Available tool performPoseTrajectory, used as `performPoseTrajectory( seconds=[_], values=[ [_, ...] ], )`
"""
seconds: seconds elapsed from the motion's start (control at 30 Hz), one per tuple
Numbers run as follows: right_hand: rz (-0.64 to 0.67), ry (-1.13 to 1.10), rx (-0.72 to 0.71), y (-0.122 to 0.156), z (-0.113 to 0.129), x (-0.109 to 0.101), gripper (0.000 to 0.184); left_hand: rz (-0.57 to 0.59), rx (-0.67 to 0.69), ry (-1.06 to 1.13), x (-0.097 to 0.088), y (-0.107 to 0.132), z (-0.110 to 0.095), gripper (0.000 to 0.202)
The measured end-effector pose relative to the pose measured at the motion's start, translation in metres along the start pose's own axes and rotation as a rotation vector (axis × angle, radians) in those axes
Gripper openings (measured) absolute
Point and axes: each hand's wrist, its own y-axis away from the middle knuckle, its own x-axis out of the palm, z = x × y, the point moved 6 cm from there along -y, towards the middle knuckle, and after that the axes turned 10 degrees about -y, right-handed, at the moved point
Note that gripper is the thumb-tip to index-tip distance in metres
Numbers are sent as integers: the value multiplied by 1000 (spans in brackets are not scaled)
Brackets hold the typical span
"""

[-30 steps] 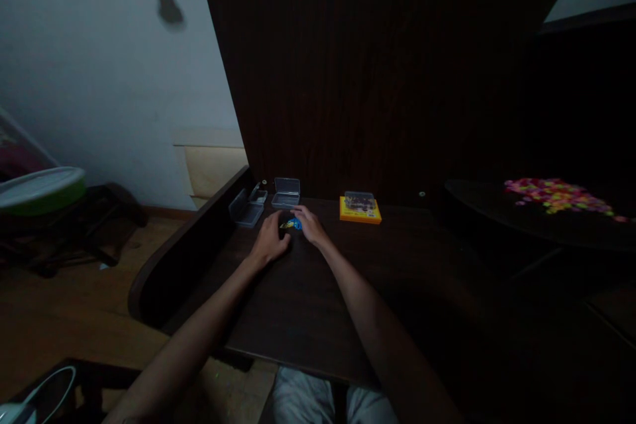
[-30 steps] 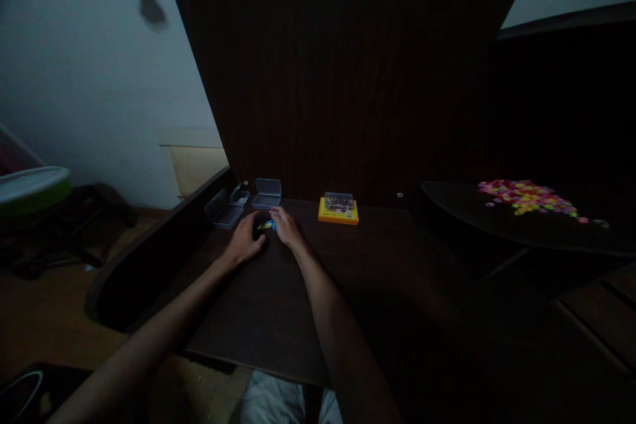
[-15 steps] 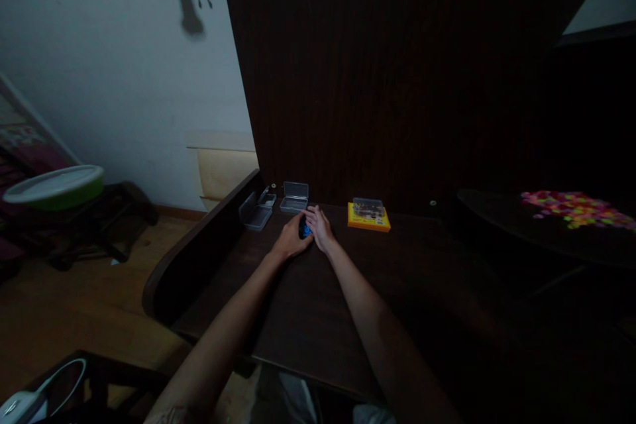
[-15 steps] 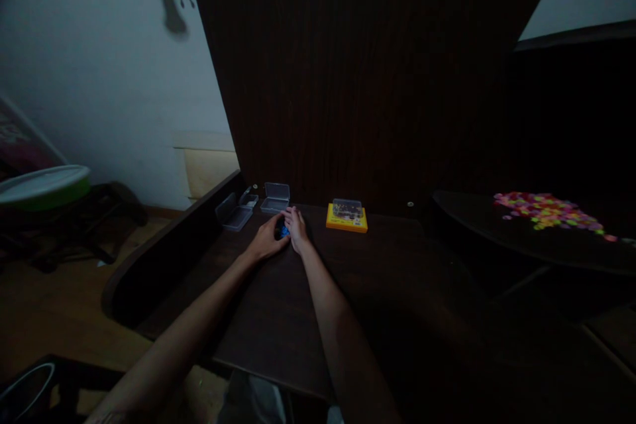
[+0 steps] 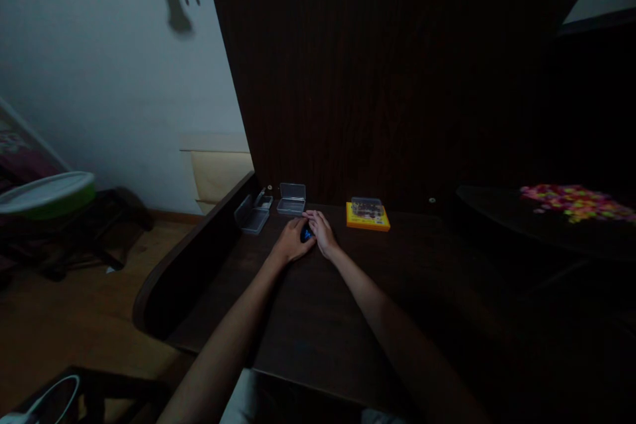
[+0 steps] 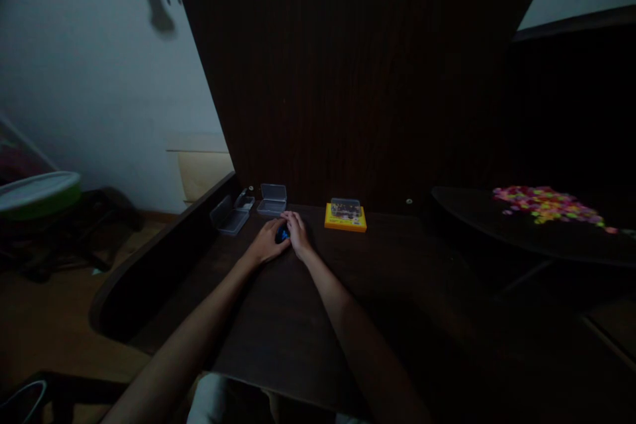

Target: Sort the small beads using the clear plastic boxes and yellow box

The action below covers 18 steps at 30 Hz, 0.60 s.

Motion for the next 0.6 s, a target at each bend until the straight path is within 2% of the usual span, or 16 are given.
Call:
performPoseTrajectory(
  seconds=[0.13, 0.23, 0.37, 0.47, 0.6],
  values=[
    [14, 130, -88, 16, 29, -20, 27, 7, 35, -32, 3, -3, 2, 48],
    [67, 586, -311, 22, 73, -39, 24, 3, 32, -32, 5, -6, 5, 40],
    [108, 1053, -583, 18, 132, -69, 23, 7, 22, -18, 9, -7, 9, 34],
    [134, 1324, -571, 6, 150, -95, 31, 9, 30, 9, 9, -7, 9, 30],
    [123, 1583, -372, -4, 148, -131, 47, 11, 49, 54, 7, -8, 7, 32]
  ],
)
